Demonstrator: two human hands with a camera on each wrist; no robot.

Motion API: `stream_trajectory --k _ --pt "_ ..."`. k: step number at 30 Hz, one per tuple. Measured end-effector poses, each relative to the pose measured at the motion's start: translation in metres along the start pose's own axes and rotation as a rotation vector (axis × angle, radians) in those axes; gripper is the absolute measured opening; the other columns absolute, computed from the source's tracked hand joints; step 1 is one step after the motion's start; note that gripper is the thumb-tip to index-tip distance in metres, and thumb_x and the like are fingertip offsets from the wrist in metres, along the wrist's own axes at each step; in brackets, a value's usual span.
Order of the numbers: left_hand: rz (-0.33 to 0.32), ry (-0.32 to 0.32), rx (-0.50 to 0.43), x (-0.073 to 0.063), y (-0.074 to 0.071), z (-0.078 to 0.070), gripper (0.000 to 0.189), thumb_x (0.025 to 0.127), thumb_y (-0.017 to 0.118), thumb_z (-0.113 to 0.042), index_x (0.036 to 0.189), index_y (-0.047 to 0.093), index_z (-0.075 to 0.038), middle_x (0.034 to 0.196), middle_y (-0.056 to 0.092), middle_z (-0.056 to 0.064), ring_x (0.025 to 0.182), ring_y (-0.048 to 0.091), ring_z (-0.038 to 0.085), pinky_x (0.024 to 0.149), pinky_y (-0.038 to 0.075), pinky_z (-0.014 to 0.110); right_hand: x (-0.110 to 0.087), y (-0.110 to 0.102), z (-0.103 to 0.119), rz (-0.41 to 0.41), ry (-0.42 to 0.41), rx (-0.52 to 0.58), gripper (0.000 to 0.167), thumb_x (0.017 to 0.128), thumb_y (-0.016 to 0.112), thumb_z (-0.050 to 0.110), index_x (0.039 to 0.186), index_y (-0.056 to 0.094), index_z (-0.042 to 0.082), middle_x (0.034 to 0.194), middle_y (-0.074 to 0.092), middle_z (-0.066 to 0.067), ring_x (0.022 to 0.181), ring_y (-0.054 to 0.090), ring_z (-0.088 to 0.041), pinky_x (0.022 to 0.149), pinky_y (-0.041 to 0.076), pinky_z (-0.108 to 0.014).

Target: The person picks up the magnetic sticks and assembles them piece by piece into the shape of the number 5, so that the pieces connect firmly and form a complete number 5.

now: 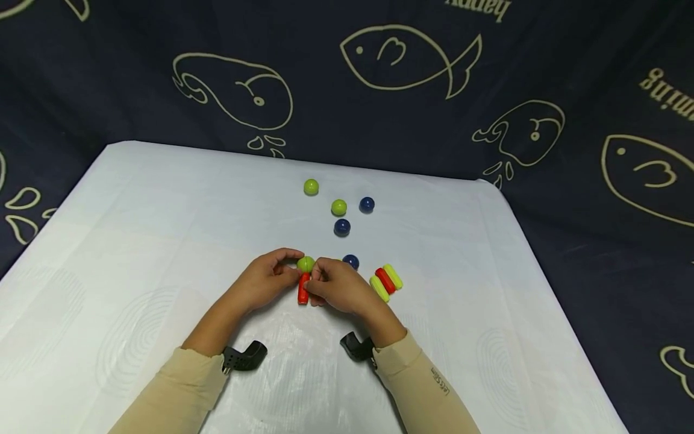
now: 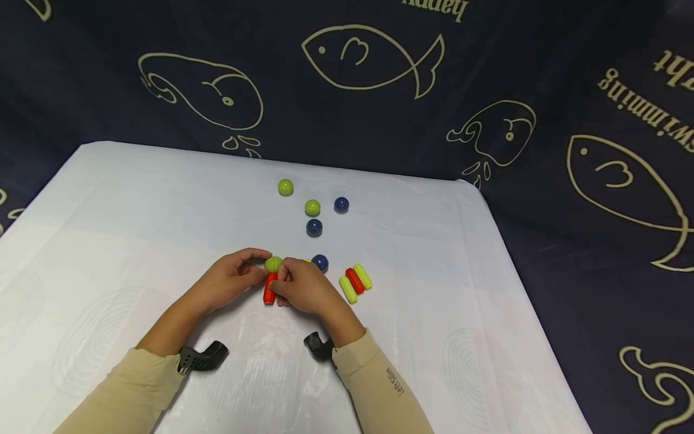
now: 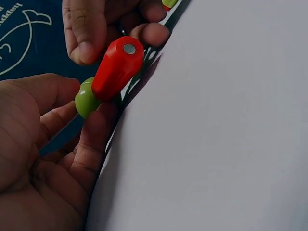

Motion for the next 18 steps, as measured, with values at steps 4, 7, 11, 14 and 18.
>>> stream_trajectory --k 4,7,11,14,18 --pt "0.016 0.003 0.001 -0.001 0.000 -0.003 0.037 0.097 0.061 -0.014 0.133 0.059 -0.005 0.099 0.073 0.006 0.092 0.067 0.017 0.088 0.047 0.041 -0.004 -0.010 0.003 -0.032 -0.012 -0.034 0.017 0.096 0.064 0.016 0.082 0.056 0.010 0.071 0.064 -0.005 0.062 0.058 -0.015 0.058 0.043 -0.026" --pt "0.019 0.006 0.011 -0.002 0.001 -0.007 0.037 0.097 0.061 -0.014 0.132 0.059 -0.004 0.100 0.072 0.007 0.091 0.067 0.018 0.087 0.048 0.040 -0.006 -0.021 0.005 -0.073 -0.047 -0.038 0.014 0.096 0.065 0.017 0.086 0.058 0.012 0.074 0.065 -0.005 0.063 0.057 -0.014 0.058 0.043 -0.027" --pt "0.004 0.006 0.052 -0.003 0.001 -0.010 0.038 0.095 0.062 -0.014 0.131 0.060 -0.003 0.106 0.069 0.009 0.090 0.064 0.019 0.083 0.048 0.038 -0.009 -0.037 0.006 -0.147 -0.104 -0.080 0.009 0.096 0.067 0.018 0.091 0.060 0.015 0.077 0.064 -0.001 0.066 0.056 -0.014 0.060 0.044 -0.029" --pt "-0.010 0.016 0.102 -0.005 0.001 -0.012 0.038 0.094 0.064 -0.015 0.130 0.060 -0.002 0.108 0.066 0.009 0.090 0.061 0.018 0.081 0.048 0.036 -0.010 -0.047 0.004 -0.207 -0.117 -0.109 0.008 0.096 0.067 0.018 0.093 0.061 0.015 0.080 0.063 0.002 0.069 0.056 -0.015 0.061 0.046 -0.030" --pt "-0.017 0.038 0.170 -0.007 0.001 -0.015 0.039 0.094 0.065 -0.017 0.130 0.060 -0.003 0.100 0.064 0.005 0.084 0.057 0.017 0.076 0.046 0.035 -0.010 -0.058 -0.001 -0.274 -0.109 -0.119 0.007 0.096 0.068 0.019 0.094 0.062 0.015 0.086 0.065 0.002 0.079 0.059 -0.017 0.065 0.048 -0.032"
Point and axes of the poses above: each hand's wrist, its own x-axis towards the middle knuckle, its own y-axis out of the palm, z = x × y, the point moved 4 cm from there along x, towards the middle knuckle
